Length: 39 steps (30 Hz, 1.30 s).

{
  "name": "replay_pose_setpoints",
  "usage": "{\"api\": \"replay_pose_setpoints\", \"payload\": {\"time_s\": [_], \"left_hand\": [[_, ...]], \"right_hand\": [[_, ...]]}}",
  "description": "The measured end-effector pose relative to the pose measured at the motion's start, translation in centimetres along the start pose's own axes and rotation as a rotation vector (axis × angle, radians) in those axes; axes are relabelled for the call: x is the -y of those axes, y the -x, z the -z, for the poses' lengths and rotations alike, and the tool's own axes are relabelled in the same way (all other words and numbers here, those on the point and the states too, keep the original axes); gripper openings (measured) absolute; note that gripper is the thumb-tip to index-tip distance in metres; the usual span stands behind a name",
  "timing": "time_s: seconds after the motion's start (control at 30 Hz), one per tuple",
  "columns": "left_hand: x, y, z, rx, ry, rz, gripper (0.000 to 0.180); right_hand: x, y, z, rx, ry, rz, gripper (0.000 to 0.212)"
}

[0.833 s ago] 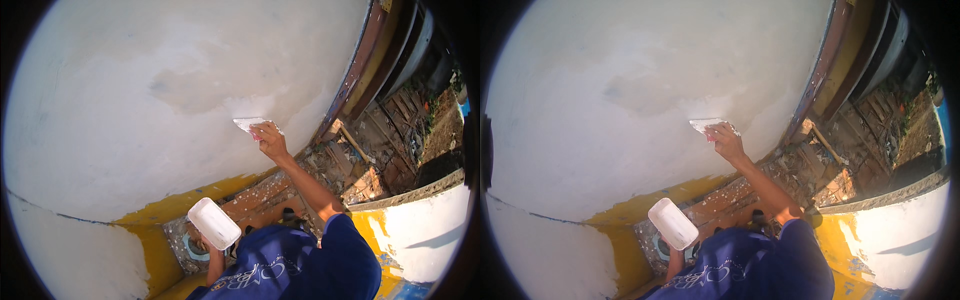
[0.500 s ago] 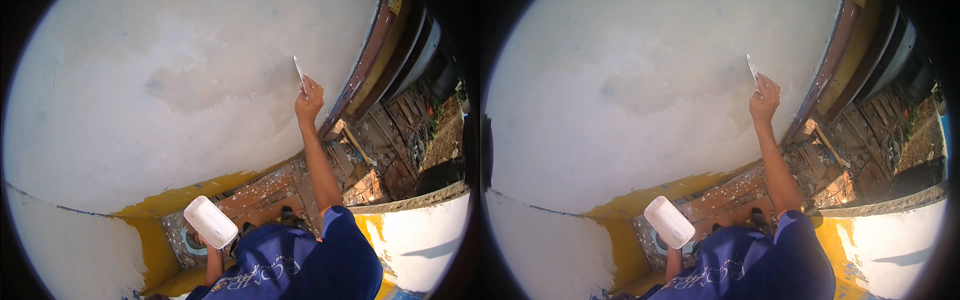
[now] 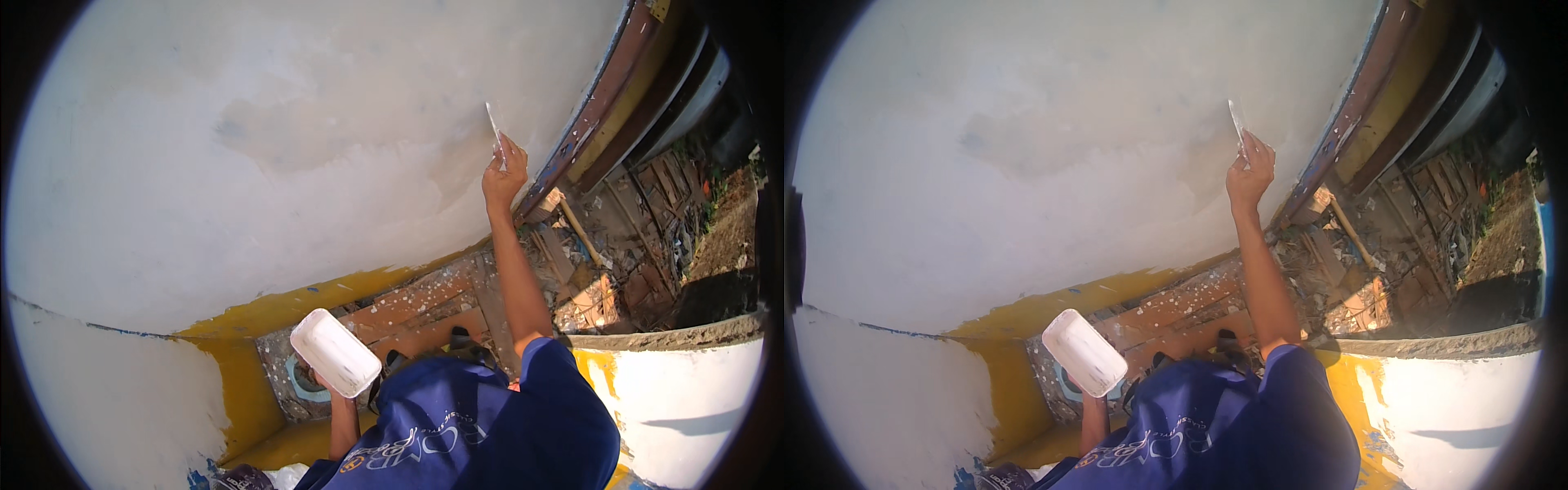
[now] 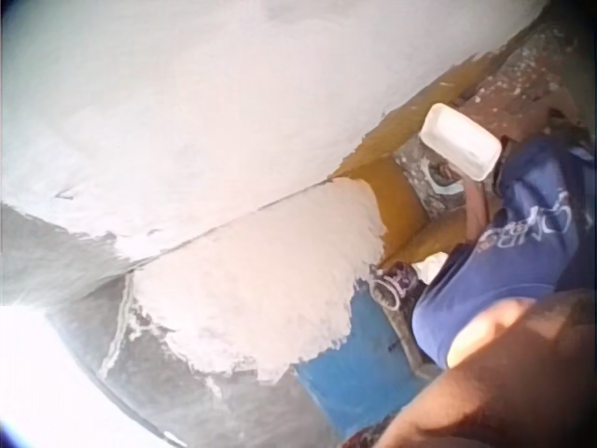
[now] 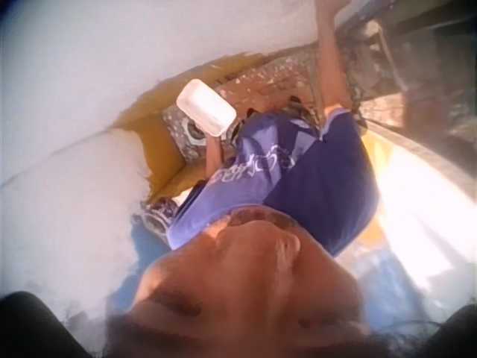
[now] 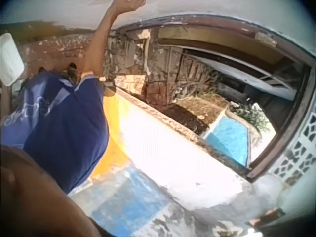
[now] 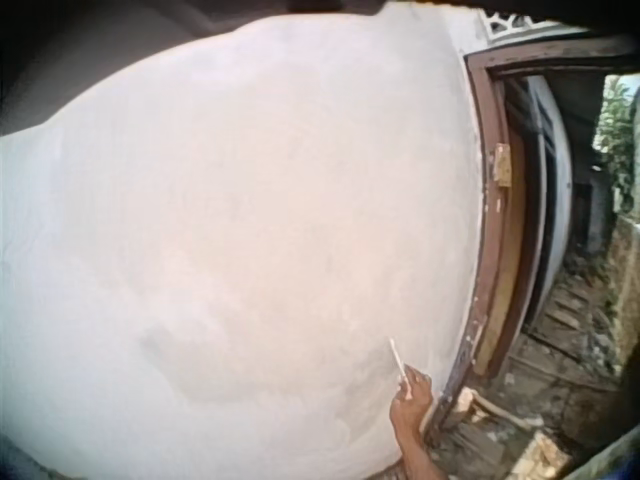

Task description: The person applies white plaster to a wall using a putty knife and then mixes more white powder with water in a small container.

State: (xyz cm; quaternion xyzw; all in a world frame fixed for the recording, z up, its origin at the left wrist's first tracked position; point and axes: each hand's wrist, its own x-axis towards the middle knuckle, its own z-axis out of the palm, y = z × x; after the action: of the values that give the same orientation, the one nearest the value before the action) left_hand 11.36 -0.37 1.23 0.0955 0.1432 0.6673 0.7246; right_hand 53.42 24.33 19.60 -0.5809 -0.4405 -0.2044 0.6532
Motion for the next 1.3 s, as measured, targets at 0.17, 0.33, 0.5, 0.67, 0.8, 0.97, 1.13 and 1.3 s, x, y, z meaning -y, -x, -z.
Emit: {"api": "replay_pose_setpoints", "payload": {"time_s": [0.17, 0.33, 0.5, 0.67, 0.8, 0.97, 1.13, 1.3], "left_hand": [[1.6, -0.4, -1.2, -0.075, 0.162, -0.002, 0.073], [1.3, -1.4, -1.8, -0.146, -0.154, -0.008, 0.071], [0.9, -1.7, -3.0, -0.155, -0.207, -0.025, 0.073], [1.7, -3.2, -5.8, -0.128, -0.153, 0.021, 0.081], [0.7, -2.7, -6.8, -0.144, -0.275, -0.014, 0.079], [0.6, -2.7, -5.0, -0.027, -0.2, -0.101, 0.075], [-1.1, -2.3, -6.4, -0.159, -0.107, -0.136, 0.055], [-2.3, -1.7, -7.0, -0.232, -0.023, -0.156, 0.055]], "right_hand": [[4.9, 11.7, -1.2, 0.402, -0.21, 0.07, 0.053], [8.6, 15.7, 0.5, 0.693, -0.418, -0.219, 0.033], [15.0, 11.4, 6.5, 0.924, -0.593, -0.589, 0.012], [19.5, 12.5, 10.3, 1.121, -0.338, -0.497, 0.011], [23.5, 15.5, 9.4, 1.329, -0.313, -0.332, 0.019], [25.5, 17.4, 8.0, 1.39, -0.257, -0.19, 0.018], [26.8, 18.0, 7.1, 1.522, -0.205, -0.184, 0.019], [28.3, 18.5, 7.5, 1.611, -0.359, -0.371, 0.022]]}}
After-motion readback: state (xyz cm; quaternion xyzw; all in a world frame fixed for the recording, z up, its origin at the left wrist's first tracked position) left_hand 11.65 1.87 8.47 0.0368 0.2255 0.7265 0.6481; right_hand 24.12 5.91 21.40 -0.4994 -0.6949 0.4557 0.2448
